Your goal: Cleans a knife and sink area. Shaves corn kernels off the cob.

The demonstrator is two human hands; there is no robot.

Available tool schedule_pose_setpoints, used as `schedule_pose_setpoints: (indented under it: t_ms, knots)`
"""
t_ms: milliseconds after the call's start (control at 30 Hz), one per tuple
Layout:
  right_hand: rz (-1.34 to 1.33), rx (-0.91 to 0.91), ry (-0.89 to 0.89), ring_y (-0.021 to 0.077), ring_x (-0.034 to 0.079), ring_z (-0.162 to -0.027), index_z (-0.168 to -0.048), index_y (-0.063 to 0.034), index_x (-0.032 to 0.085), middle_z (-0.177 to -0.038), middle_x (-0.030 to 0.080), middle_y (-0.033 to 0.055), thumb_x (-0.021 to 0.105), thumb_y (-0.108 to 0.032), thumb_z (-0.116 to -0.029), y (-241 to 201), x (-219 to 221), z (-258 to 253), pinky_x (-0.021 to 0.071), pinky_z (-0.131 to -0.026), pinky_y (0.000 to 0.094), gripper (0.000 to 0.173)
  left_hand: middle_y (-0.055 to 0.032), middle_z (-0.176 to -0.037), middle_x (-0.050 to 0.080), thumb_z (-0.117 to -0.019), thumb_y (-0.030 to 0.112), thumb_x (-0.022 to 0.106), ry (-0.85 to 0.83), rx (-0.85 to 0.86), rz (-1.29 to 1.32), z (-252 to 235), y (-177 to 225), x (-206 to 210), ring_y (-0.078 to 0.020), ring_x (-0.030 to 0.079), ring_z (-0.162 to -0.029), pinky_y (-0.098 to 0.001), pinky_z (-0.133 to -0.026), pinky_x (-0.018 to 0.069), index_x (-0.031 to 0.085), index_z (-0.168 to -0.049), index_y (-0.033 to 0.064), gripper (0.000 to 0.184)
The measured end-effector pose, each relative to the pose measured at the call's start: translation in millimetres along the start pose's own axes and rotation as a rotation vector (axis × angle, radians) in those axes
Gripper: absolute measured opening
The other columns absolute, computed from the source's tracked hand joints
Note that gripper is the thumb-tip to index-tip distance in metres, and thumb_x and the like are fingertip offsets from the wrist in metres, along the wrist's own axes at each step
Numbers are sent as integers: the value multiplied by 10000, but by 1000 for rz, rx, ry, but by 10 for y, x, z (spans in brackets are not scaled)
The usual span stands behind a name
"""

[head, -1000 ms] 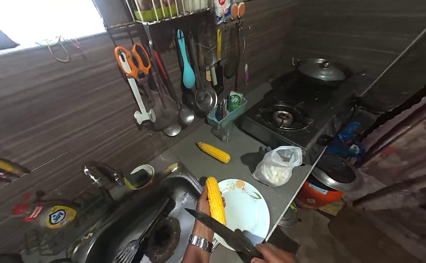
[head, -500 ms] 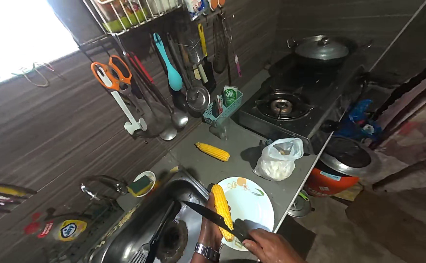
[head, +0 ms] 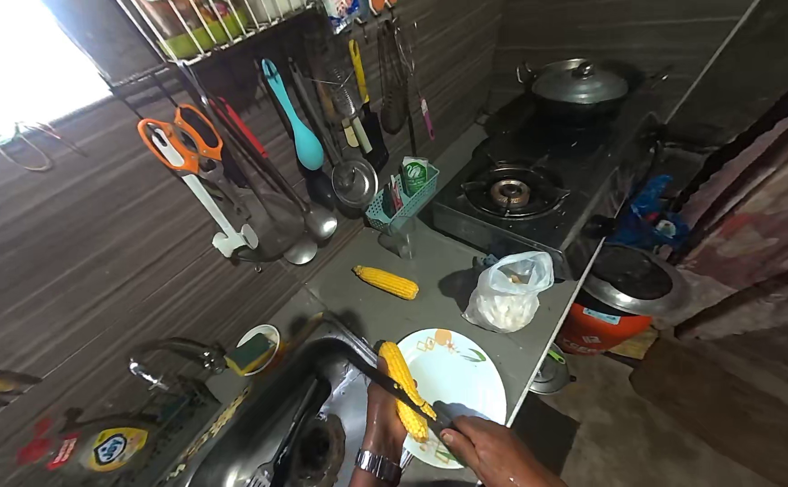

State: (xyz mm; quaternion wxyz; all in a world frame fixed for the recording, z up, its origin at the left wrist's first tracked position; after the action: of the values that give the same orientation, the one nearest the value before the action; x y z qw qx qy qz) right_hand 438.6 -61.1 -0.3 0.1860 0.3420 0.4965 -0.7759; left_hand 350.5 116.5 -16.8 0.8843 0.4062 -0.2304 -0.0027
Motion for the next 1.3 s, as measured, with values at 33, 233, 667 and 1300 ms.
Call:
schedule_pose_setpoints:
  t_ms: [33,233,667,1300]
  knots:
    - [7,-3,-4,289,724,-908,-1070,-77,690,-920,709,132,288,-671,-1049,-12,-3,-21,599,-801,500,717,-177,-950,676,-1103,400,411,12,6,-11,14,7,-4,-255,687,-761,-391,-639,598,572,-1266,33,432]
    - [-16,-17,70,318,735,-884,-1053,-37,712,-901,720,158,360,-608,-1064,-62,-24,124,605,-785,521,670,-170,-940,676,-1107,361,413,-23,54,70,18,158,-1,-245,692,-760,-387,-629,604,583,-1230,19,401]
    - [-64,27,-15,297,719,-934,-1083,-62,698,-932,713,143,300,-651,-1056,-4,-15,13,586,-844,507,711,-152,-901,665,-1111,367,393,31,80,-38,-5,177,21,-233,672,-738,-400,-622,590,608,-1172,17,415]
    - [-99,81,-99,335,695,-1076,-1265,-73,661,-1089,720,171,282,-622,-1070,-34,22,-158,540,-965,552,695,-154,-1056,678,-1123,331,351,25,95,-105,129,-13,-5,-227,681,-922,-423,-775,595,588,-1282,35,411]
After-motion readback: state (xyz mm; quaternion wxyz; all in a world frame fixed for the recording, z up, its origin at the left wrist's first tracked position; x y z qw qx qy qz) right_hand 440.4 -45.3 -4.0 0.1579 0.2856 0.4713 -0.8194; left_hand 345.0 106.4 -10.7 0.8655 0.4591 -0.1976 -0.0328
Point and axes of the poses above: each hand's wrist, its own z-axis away from the middle knuckle, its own x-axis out of the palm, y = z × x, the point moved 4 cm from there along -z, towards the middle knuckle
